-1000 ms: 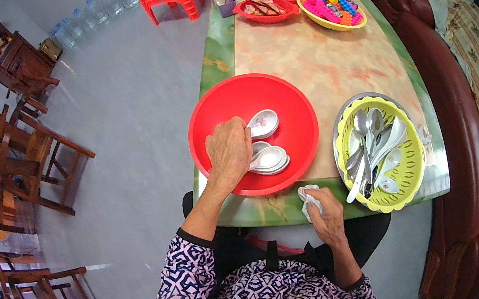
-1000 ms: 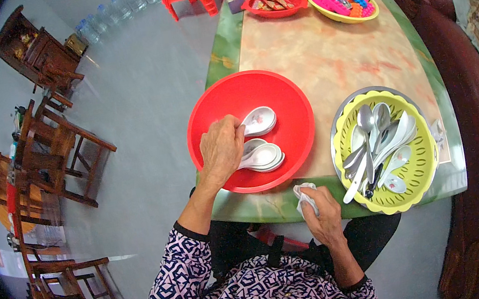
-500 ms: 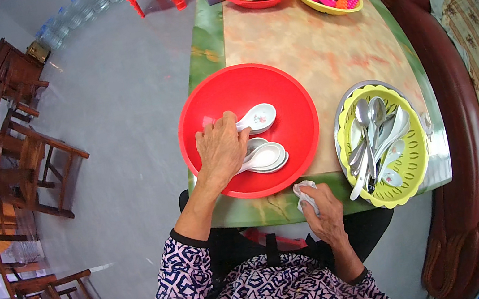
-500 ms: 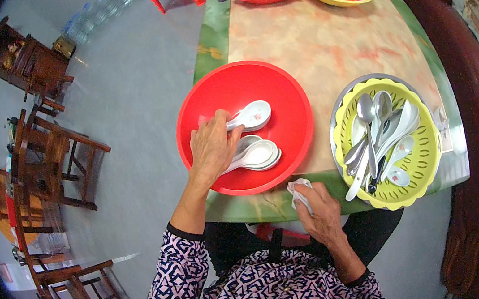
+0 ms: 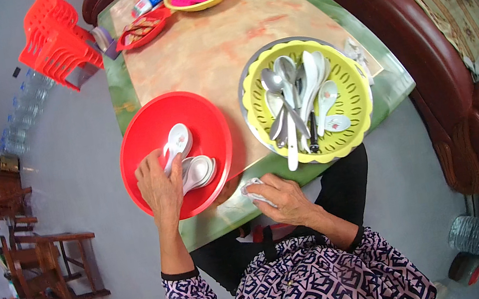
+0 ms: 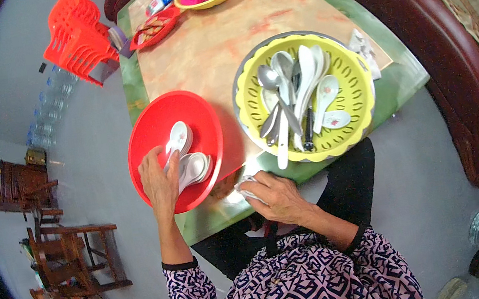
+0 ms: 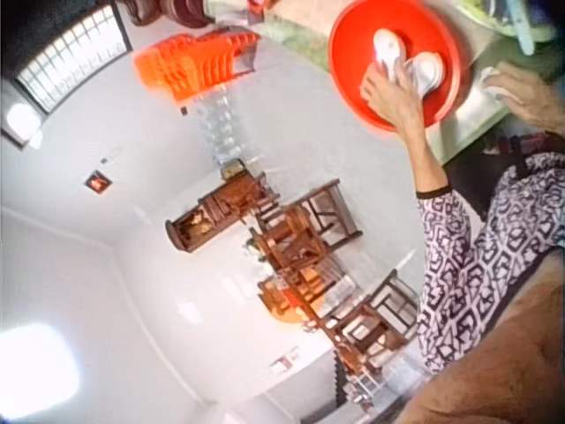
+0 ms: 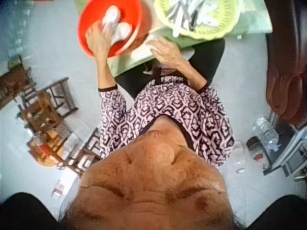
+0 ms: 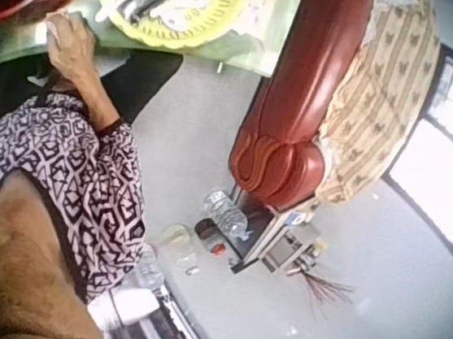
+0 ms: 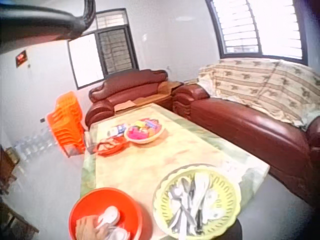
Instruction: The person sits on the floor and wipes white ceramic spoons and metal spoons with a white cloth. They pick up spoons from a yellow basket, wipe them, and place them into a red bowl. The person handles the spoons one at a time, wiping both the bowl and the handle of each spoon.
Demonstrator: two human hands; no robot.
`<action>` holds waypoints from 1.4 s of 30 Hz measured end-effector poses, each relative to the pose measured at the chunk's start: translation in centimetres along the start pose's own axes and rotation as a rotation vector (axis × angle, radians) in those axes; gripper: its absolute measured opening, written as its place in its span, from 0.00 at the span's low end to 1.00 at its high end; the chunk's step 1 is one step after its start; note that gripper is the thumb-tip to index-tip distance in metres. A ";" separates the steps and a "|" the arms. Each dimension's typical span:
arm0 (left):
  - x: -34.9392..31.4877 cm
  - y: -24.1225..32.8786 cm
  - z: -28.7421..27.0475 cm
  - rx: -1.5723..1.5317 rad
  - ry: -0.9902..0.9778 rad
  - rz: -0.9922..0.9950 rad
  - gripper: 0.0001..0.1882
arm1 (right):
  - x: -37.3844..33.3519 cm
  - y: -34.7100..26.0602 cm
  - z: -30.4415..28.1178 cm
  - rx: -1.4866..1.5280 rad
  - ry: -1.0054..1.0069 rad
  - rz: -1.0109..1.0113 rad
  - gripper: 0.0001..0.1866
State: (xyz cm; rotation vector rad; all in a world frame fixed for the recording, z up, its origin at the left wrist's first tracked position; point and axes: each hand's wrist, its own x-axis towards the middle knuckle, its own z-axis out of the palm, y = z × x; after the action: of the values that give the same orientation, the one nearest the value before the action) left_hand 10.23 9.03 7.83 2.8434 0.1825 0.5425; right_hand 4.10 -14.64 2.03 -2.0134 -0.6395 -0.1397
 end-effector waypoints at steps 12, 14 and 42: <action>-0.5 18.2 2.5 -0.290 -0.019 0.591 0.05 | -1.4 1.4 -1.1 0.176 0.057 -0.048 0.12; -0.7 20.9 3.7 -0.259 -0.073 0.644 0.05 | -1.6 2.4 -0.9 0.240 0.028 -0.054 0.11; -1.2 22.3 3.1 -0.815 -0.432 -0.021 0.10 | -3.5 2.1 -1.1 0.209 -0.045 -0.064 0.21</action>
State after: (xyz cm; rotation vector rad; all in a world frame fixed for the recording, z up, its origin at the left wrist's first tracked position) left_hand 12.02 -13.31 10.39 2.0801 -0.0780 -0.0324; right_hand 2.35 -17.72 -0.30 -1.8000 -0.7180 -0.0626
